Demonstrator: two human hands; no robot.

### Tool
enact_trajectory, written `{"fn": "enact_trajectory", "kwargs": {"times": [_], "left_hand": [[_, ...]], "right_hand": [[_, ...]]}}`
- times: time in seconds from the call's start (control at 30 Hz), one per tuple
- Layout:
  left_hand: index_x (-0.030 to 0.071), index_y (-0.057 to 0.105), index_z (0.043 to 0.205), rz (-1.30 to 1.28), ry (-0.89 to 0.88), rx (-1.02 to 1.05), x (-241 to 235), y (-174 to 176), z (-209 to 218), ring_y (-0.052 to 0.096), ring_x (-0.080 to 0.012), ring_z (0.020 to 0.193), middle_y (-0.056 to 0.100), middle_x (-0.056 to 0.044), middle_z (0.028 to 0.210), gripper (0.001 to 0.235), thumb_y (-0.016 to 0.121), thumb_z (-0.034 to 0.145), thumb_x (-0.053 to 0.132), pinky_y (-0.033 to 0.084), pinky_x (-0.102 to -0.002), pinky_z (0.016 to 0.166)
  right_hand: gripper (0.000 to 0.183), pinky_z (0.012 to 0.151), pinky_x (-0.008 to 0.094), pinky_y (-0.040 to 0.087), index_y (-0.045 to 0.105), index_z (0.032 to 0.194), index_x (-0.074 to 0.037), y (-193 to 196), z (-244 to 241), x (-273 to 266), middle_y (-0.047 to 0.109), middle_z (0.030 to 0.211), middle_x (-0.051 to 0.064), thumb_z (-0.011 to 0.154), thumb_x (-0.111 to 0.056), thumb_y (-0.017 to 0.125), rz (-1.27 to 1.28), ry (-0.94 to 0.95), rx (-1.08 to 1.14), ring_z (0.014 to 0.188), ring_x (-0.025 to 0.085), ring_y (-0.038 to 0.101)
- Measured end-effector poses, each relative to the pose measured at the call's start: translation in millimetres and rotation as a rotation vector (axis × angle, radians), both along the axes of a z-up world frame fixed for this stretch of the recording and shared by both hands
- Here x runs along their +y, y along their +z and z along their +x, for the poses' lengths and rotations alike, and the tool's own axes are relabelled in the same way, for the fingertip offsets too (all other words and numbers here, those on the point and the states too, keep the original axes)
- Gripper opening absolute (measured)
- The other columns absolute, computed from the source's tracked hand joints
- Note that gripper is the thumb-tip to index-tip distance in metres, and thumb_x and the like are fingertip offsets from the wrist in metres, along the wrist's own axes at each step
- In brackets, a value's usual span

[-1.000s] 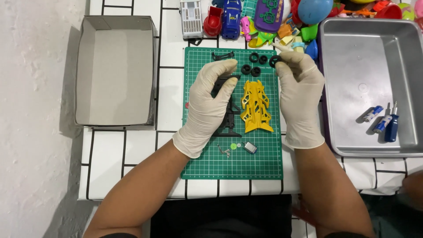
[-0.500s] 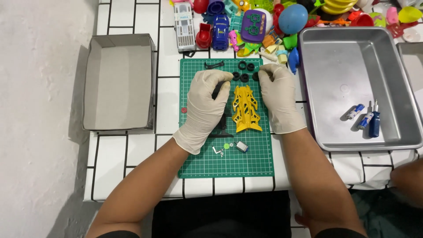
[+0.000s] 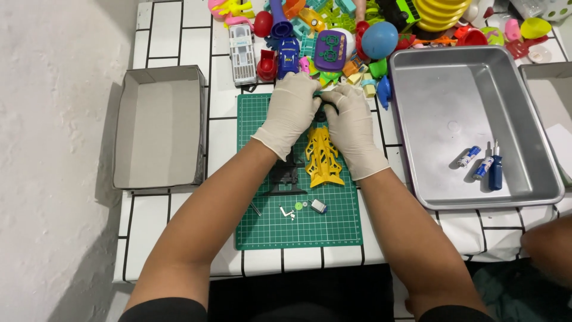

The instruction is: The person assembles a toy vehicle on a green cutting mat. They attach black plastic components to a chassis, fit a yellow body shell, and install black wheels onto the frame.

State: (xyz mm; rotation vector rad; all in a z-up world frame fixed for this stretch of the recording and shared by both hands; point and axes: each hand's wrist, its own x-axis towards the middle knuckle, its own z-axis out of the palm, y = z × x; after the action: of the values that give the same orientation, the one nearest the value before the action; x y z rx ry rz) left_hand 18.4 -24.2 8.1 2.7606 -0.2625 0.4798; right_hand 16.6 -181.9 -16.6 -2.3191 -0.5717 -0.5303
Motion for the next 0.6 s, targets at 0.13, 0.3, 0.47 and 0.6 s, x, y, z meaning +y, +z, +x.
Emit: {"fn": "enact_trajectory", "kwargs": {"times": [0.13, 0.3, 0.47, 0.6], "left_hand": [[0.023, 0.08, 0.096, 0.004, 0.01, 0.046, 0.7, -10.0, 11.8, 0.065, -0.0289, 0.099, 0.07, -0.004, 0.093, 0.014, 0.077, 0.083, 0.027, 0.049, -0.043, 0.089], [0.03, 0.078, 0.092, 0.027, 0.057, 0.102, 3.3, -20.9, 22.6, 0.067, -0.0254, 0.098, 0.072, 0.004, 0.09, 0.013, 0.079, 0.08, 0.033, 0.052, -0.042, 0.089], [0.026, 0.077, 0.095, -0.16, 0.047, 0.107, 6.6, -10.6, 7.2, 0.071, -0.0236, 0.096, 0.076, 0.004, 0.091, 0.012, 0.077, 0.084, 0.023, 0.055, -0.04, 0.091], [0.023, 0.075, 0.102, -0.504, 0.055, 0.067, 13.9, 19.0, -18.9, 0.073, -0.0242, 0.095, 0.076, -0.001, 0.096, 0.017, 0.075, 0.087, 0.016, 0.058, -0.039, 0.088]], "right_hand": [[0.022, 0.098, 0.044, 0.052, 0.077, 0.107, -0.016, -6.5, 2.8, 0.9, 0.067, 0.106, 0.004, 0.087, -0.006, 0.076, 0.017, -0.001, -0.001, 0.113, 0.031, 0.062], [0.021, 0.097, 0.044, 0.051, 0.075, 0.105, -0.02, -8.6, 3.7, 1.0, 0.067, 0.106, 0.002, 0.087, -0.01, 0.077, -0.011, -0.032, -0.004, 0.114, 0.028, 0.062], [0.03, 0.098, 0.041, 0.051, 0.075, 0.111, -0.018, 9.0, -7.5, -4.0, 0.067, 0.107, 0.002, 0.086, -0.001, 0.078, 0.136, 0.007, -0.056, 0.11, 0.026, 0.065], [0.032, 0.095, 0.04, 0.054, 0.071, 0.12, -0.006, 34.7, -26.7, 1.4, 0.064, 0.111, 0.011, 0.091, 0.01, 0.072, 0.42, 0.122, -0.074, 0.108, 0.029, 0.066]]}}
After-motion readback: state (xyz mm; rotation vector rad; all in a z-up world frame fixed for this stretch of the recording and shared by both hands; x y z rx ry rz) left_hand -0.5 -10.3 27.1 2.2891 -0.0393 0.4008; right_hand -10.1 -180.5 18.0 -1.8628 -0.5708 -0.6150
